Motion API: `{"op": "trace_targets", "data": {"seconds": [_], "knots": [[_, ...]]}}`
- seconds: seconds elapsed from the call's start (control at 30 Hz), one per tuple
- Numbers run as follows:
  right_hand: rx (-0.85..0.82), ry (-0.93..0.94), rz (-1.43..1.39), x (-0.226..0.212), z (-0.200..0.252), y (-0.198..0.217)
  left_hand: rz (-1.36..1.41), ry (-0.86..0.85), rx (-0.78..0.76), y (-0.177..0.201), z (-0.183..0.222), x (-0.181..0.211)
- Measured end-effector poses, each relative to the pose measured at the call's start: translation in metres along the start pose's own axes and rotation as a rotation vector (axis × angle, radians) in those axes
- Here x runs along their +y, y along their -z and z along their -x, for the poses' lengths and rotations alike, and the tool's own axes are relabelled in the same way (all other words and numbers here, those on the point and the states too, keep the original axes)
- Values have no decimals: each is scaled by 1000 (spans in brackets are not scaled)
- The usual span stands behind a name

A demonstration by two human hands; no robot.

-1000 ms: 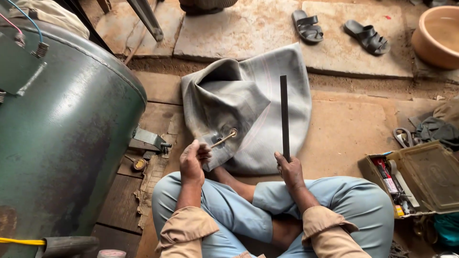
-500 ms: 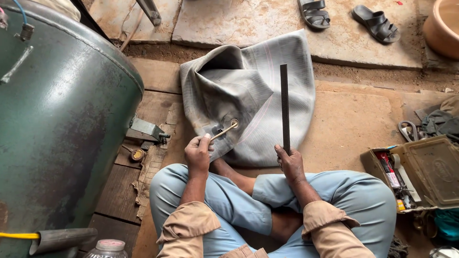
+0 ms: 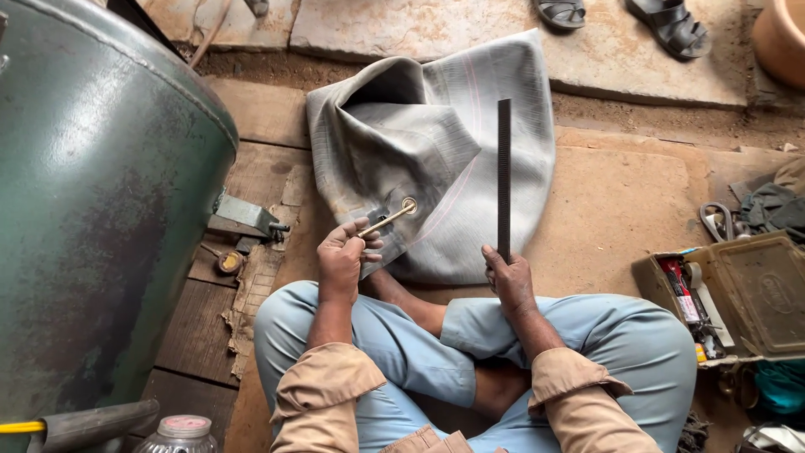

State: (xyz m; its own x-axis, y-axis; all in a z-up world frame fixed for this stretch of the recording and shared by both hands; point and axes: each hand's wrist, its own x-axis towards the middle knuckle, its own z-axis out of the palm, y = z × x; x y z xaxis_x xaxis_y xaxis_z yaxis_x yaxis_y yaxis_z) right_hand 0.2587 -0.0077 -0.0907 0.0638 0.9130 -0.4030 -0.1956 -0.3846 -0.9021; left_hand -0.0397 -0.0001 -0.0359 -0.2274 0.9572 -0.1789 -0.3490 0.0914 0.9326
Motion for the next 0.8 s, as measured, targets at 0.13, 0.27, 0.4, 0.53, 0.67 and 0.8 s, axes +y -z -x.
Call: {"op": "trace_targets", "data": {"seconds": [0.13,0.27,0.4,0.53,0.67,0.8], "knots": [[3,-22,2,-4,-2,0,-91,-13,70,-8,3,7],[19,-22,-17,-5,1,-1,-181,-49,86,-11,8,10],[9,-1,-34,-2,-1,1,-590,-342,294,-5,5,-4],[2,7,-38,-3,1,0,-844,-444,509,-7,1,-4],[-4,20,-24,-3,1,-1,-492,-99,505,-2,-8,-12],[-20,68,40,2,1,-1,25,98,246,-2,-10,-13]]}}
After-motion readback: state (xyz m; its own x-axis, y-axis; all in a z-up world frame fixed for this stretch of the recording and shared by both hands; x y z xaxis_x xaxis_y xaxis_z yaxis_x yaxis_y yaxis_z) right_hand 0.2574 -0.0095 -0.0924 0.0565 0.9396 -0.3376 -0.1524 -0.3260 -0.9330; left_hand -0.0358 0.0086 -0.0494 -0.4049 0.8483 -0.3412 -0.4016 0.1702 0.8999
